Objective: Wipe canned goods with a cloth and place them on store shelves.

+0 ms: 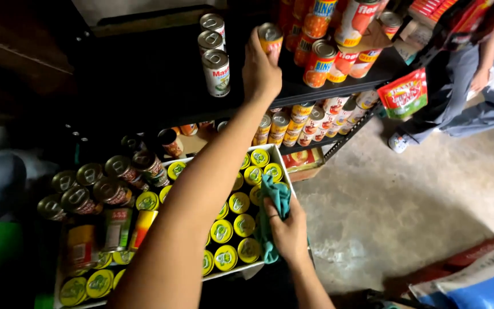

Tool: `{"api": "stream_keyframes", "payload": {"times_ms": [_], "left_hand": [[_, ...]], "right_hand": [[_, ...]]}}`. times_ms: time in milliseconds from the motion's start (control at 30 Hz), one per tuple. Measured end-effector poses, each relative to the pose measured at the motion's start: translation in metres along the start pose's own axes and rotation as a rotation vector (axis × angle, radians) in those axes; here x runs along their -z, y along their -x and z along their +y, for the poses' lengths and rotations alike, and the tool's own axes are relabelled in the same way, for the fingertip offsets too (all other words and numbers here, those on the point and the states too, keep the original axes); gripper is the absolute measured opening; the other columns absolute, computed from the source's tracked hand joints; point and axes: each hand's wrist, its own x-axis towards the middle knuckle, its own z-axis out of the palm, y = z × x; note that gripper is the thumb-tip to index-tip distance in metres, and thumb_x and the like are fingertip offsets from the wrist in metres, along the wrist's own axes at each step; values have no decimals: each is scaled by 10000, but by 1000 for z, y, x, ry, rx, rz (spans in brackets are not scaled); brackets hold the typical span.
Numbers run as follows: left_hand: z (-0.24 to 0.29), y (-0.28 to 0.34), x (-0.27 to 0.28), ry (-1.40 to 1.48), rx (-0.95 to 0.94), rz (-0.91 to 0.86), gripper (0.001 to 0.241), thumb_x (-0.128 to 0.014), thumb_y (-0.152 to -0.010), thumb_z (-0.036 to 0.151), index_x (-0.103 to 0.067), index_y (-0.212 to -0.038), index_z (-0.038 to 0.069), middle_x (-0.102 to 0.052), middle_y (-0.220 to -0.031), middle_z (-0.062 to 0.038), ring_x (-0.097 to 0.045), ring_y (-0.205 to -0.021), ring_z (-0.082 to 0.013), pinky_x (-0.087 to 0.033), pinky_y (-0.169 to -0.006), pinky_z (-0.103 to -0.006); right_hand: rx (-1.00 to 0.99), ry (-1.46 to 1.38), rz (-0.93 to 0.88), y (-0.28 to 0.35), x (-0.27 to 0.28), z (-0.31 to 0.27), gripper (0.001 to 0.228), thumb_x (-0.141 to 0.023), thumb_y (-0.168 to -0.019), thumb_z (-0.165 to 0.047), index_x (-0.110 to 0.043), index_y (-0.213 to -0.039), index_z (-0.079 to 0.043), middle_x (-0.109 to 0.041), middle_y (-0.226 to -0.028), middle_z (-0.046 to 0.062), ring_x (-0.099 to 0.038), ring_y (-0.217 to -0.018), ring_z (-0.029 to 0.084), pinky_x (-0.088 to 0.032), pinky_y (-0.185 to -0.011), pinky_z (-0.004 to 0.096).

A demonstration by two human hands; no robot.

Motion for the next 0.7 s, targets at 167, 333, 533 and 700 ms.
{"api": "stream_keyframes", "payload": {"times_ms": [167, 333, 533, 700], "left_hand": [[-35, -56, -44, 39, 120, 70, 588, -630, -961, 164, -288, -1432, 83, -649, -1298, -223, -711, -1055, -420, -569, -875, -477], [-77, -101, -80, -46, 189, 17, 734, -634, -817, -5, -331, -1476, 102, -607, -1370, -210, -660, -1202, -394, -551, -1010, -442], [-97, -111, -98, -152, 201, -19, 738, -508, -879, 16, -267, -1569, 118, -619, -1402, -205, -665, -1211, -382, -538, -1025, -439], [-103, -115, -110, -165, 208, -31, 711, -511, -869, 7, -297, -1543, 77, -620, -1399, -213, -671, -1204, -392, -545, -1021, -452]], "right_hand": [[15, -33, 3, -11, 1, 11, 224, -693, -885, -91, -707, -1100, -31, -680, -781, 28, -549, -647, 129, -518, -619, 271], [-10, -40, -14, -24, 0, 8, 302, -699, -870, -81, -698, -1169, -39, -752, -860, 43, -612, -696, 137, -550, -675, 279], [-51, -104, -30, -28, -1, 11, 242, -708, -866, -48, -719, -1107, -27, -757, -843, 46, -626, -687, 133, -550, -659, 271], [-23, -99, -22, -22, -2, 24, 293, -718, -866, -85, -710, -1153, -26, -797, -974, 70, -715, -811, 160, -582, -771, 286]]}}
